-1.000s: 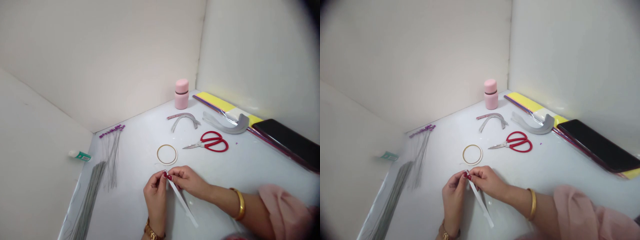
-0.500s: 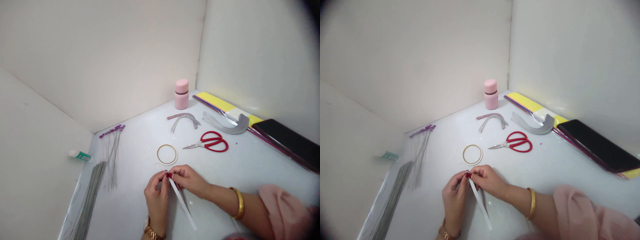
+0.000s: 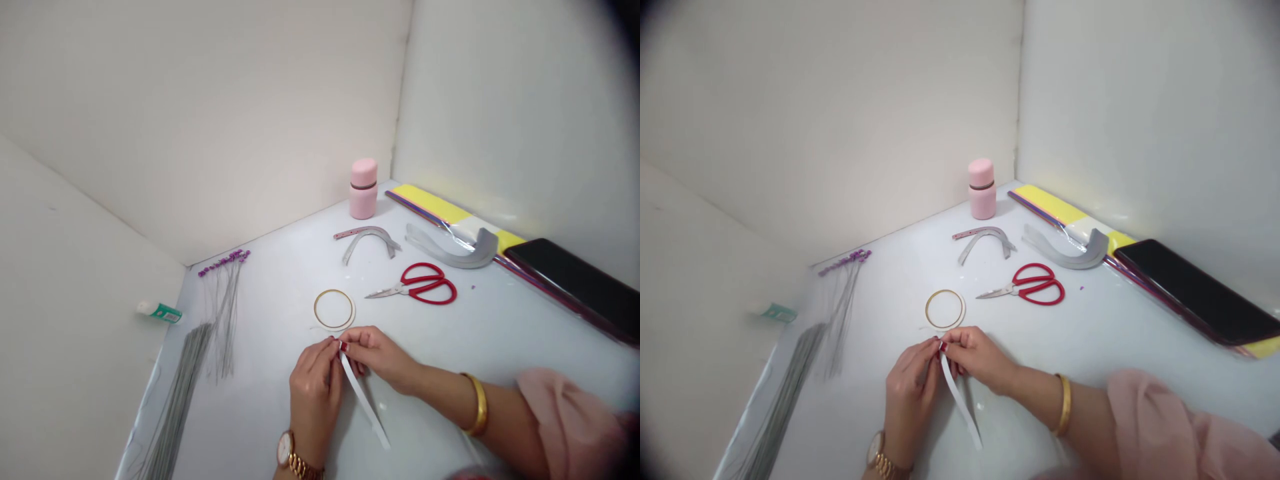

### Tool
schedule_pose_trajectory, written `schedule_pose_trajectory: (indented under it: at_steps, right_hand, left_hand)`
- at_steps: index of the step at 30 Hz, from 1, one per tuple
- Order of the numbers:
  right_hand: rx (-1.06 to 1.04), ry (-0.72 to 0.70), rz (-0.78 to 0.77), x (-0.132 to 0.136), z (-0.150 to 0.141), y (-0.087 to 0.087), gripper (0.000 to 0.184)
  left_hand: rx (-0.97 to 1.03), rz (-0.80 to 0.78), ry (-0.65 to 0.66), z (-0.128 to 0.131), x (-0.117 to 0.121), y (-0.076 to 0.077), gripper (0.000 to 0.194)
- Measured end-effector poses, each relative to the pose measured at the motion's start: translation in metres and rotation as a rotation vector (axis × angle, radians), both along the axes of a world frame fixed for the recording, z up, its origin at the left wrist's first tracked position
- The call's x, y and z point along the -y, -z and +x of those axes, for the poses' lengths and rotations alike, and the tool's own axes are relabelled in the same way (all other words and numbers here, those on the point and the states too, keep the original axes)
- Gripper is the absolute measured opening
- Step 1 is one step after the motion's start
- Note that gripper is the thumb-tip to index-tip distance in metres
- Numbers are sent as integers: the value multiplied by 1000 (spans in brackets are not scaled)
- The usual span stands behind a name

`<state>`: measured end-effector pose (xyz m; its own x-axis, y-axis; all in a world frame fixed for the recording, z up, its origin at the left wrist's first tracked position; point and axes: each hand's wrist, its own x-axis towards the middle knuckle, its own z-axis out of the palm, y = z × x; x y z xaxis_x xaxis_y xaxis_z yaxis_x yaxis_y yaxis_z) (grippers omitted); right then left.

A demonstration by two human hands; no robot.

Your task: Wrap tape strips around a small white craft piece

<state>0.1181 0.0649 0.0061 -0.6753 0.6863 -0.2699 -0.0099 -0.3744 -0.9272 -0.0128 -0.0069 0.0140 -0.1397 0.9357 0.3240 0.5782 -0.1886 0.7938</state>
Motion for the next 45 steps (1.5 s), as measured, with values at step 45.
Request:
schedule_pose_trajectory:
  at_steps: [45]
  right_hand:
    - [-21,-106,-64,-4,0,4,35]
  left_hand:
    - [779,-389,-29,-8,-7,7,15]
